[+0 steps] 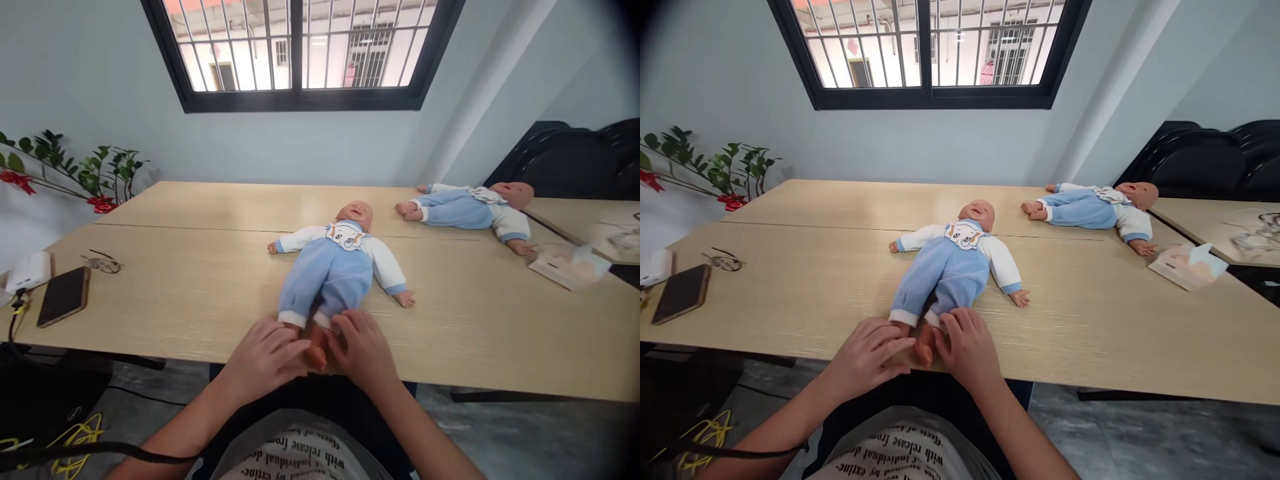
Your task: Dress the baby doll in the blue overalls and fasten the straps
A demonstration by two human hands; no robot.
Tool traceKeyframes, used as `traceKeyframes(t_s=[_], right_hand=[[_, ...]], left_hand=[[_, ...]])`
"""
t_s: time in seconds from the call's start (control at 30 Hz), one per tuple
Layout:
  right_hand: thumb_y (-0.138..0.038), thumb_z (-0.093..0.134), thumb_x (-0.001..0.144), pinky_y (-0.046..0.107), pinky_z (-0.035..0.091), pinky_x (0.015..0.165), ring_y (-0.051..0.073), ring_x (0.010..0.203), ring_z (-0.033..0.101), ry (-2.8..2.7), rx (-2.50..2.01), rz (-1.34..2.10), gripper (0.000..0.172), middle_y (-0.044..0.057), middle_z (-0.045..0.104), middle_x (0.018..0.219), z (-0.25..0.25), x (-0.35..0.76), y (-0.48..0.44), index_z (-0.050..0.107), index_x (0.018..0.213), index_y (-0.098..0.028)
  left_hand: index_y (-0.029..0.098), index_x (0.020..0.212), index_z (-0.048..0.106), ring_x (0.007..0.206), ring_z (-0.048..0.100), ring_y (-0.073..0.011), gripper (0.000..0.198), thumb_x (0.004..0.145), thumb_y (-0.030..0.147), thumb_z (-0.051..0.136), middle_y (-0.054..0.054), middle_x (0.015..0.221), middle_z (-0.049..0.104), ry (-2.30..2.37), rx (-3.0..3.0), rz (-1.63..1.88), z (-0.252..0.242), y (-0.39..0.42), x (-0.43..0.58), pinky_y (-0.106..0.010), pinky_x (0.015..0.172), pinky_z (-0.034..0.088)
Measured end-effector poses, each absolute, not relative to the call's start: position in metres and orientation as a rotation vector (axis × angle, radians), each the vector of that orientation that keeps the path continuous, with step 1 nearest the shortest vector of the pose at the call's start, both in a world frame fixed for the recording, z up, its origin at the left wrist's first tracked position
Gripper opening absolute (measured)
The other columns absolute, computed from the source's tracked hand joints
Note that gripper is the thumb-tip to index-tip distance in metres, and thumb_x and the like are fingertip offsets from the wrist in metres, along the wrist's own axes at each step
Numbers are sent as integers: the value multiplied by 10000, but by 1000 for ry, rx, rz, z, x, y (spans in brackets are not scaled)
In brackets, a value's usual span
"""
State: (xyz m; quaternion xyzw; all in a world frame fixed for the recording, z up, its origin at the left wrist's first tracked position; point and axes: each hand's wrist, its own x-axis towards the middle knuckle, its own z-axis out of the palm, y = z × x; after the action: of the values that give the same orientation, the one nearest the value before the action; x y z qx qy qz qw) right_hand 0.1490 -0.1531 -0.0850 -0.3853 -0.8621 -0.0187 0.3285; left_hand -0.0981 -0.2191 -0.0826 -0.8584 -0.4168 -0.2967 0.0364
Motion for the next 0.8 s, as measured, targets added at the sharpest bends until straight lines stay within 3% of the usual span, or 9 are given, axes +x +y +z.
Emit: traceKeyframes(t_s=[0.1,0.33,0.5,0.67,0.8], right_hand=[[-229,587,1001,386,447,786,243,843,545,-2268,-1008,-191,70,72,633,868,-91,151,-160,630,1003,-175],[-155,563,1009,345,416,733,206,762,520,-2260,-816,-151,41,30,609,780,-94,145,-172,586,992,-185],[-247,536,1015,358,396,711,222,768,510,-2069,-1028,-115,93,49,581,805,-100,155,-188,530,938,-194],[-198,487,992,379,357,688,242,745,496,-2178,-1235,-165,127,47,566,751,-106,149,-196,539,876,-204],[-214,521,957,373,371,690,242,755,513,-2168,-1209,-155,75,51,588,769,-110,141,-196,579,971,-168]], left_hand=[[254,1312,593,1031,611,-237,385,958,375,680,-48,1097,702,-1138,-2692,-743,-84,-216,-78,-402,932,463],[248,1081,645,910,626,-201,110,991,310,629,-21,1032,724,-1157,-2607,-810,-94,-210,-65,-393,865,446],[243,1108,607,938,643,-211,159,966,295,656,-37,1045,726,-1231,-2582,-1075,-101,-214,-64,-400,880,451],[229,1155,556,981,648,-229,200,989,331,601,-71,1078,714,-1379,-2557,-1440,-111,-218,-55,-446,943,469],[245,1150,544,1087,619,-263,205,982,347,606,-80,1081,694,-1520,-2494,-1634,-118,-219,-49,-455,941,507]])
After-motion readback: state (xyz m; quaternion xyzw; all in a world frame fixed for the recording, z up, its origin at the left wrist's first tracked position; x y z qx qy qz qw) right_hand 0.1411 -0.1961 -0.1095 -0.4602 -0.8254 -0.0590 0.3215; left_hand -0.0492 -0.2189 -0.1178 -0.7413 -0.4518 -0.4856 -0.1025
